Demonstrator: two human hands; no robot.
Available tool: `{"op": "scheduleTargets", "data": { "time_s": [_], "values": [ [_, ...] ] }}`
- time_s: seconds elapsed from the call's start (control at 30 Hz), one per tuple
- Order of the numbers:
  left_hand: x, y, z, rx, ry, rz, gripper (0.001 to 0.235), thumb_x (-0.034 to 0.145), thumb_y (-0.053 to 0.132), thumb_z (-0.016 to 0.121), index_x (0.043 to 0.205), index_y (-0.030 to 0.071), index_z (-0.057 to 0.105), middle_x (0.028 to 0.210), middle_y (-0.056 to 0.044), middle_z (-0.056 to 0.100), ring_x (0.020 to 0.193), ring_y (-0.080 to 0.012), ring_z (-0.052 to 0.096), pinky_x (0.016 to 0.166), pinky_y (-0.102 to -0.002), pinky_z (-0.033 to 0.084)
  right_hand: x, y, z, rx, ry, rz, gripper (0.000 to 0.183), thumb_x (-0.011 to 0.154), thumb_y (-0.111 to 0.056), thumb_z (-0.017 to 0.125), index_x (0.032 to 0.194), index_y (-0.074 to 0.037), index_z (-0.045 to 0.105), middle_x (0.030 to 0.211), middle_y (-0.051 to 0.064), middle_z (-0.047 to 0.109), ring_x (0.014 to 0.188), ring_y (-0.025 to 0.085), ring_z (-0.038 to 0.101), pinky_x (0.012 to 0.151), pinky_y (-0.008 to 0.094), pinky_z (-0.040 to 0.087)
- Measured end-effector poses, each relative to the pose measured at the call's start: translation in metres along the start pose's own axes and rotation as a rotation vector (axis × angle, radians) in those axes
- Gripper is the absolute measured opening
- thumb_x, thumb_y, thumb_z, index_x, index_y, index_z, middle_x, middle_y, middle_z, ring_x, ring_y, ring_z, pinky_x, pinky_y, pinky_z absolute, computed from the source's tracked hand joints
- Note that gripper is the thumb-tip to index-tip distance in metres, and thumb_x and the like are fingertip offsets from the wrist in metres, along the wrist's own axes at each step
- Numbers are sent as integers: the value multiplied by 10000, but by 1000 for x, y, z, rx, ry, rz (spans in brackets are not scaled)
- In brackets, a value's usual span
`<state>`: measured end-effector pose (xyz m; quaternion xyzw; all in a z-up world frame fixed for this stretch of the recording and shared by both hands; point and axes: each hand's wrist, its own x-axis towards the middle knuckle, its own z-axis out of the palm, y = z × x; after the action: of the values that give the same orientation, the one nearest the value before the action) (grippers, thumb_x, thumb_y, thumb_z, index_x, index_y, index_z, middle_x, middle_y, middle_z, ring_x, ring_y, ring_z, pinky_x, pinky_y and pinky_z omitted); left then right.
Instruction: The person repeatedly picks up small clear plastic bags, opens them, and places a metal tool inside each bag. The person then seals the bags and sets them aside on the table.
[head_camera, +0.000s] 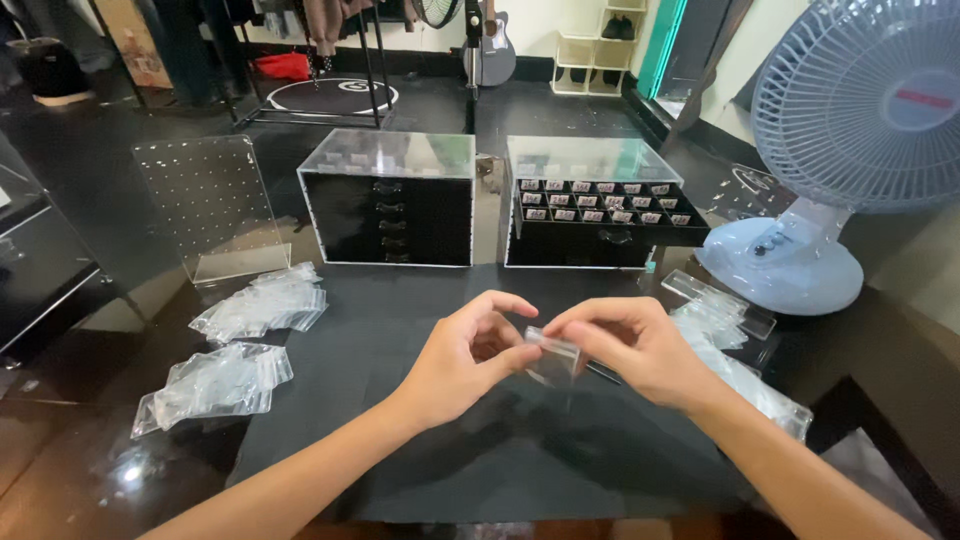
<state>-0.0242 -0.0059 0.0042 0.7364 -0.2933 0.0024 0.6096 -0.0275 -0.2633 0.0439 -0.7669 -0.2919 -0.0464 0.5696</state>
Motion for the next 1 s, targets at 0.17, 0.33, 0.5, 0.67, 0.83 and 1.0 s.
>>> {"op": "scheduleTargets", "data": {
  "time_s": [0.17, 0.33, 0.5, 0.67, 0.83, 1.0],
  "values": [
    [2, 5, -6, 236, 90, 248, 285, 1064, 259, 791, 1332, 181, 738, 861, -9, 742, 824, -162, 758, 851, -331, 657, 2, 18, 12, 171, 34, 131, 327, 928, -32, 846, 1240, 64, 827, 886, 230, 902, 767, 294, 864, 567, 432, 738],
    [-2, 13, -12, 567, 146, 513, 199, 1111, 263, 714, 1284, 218, 801, 873, 6, 686, 810, -193, 737, 784, -356, 632, 0, 10, 18, 217, 50, 282, 197, 939, -35, 849, 1091, 90, 860, 841, 272, 907, 768, 336, 892, 624, 461, 734],
    [6, 3, -29, 915, 185, 918, 28, 1088, 257, 756, 1096, 250, 781, 959, 35, 532, 776, -178, 562, 679, -307, 530, -2, 13, 22, 331, -28, 231, 137, 966, -76, 839, 997, 56, 861, 772, 209, 847, 728, 318, 870, 588, 443, 729],
    [5, 7, -20, 1079, 104, 986, 52, 1090, 146, 715, 1076, 196, 712, 980, 11, 502, 822, -201, 535, 666, -322, 478, -3, 11, 27, 63, -108, 145, 92, 975, -62, 815, 947, 23, 840, 692, 146, 808, 657, 273, 858, 532, 374, 701],
    [7, 5, -16, 1159, 71, 1002, 80, 1133, 132, 627, 1096, 203, 635, 1004, 8, 438, 859, -216, 490, 688, -348, 432, -5, 4, 27, -210, -80, 121, 57, 1002, -76, 777, 1006, -23, 797, 673, 117, 801, 611, 240, 847, 538, 345, 675],
    [6, 7, -12, 1121, 52, 874, 99, 1143, 185, 605, 1046, 163, 599, 1008, -9, 539, 1015, -247, 599, 811, -365, 480, -6, -2, 30, -189, -45, 127, 169, 974, -31, 787, 1140, -33, 821, 683, 130, 842, 601, 204, 799, 538, 329, 660]
  ]
}}
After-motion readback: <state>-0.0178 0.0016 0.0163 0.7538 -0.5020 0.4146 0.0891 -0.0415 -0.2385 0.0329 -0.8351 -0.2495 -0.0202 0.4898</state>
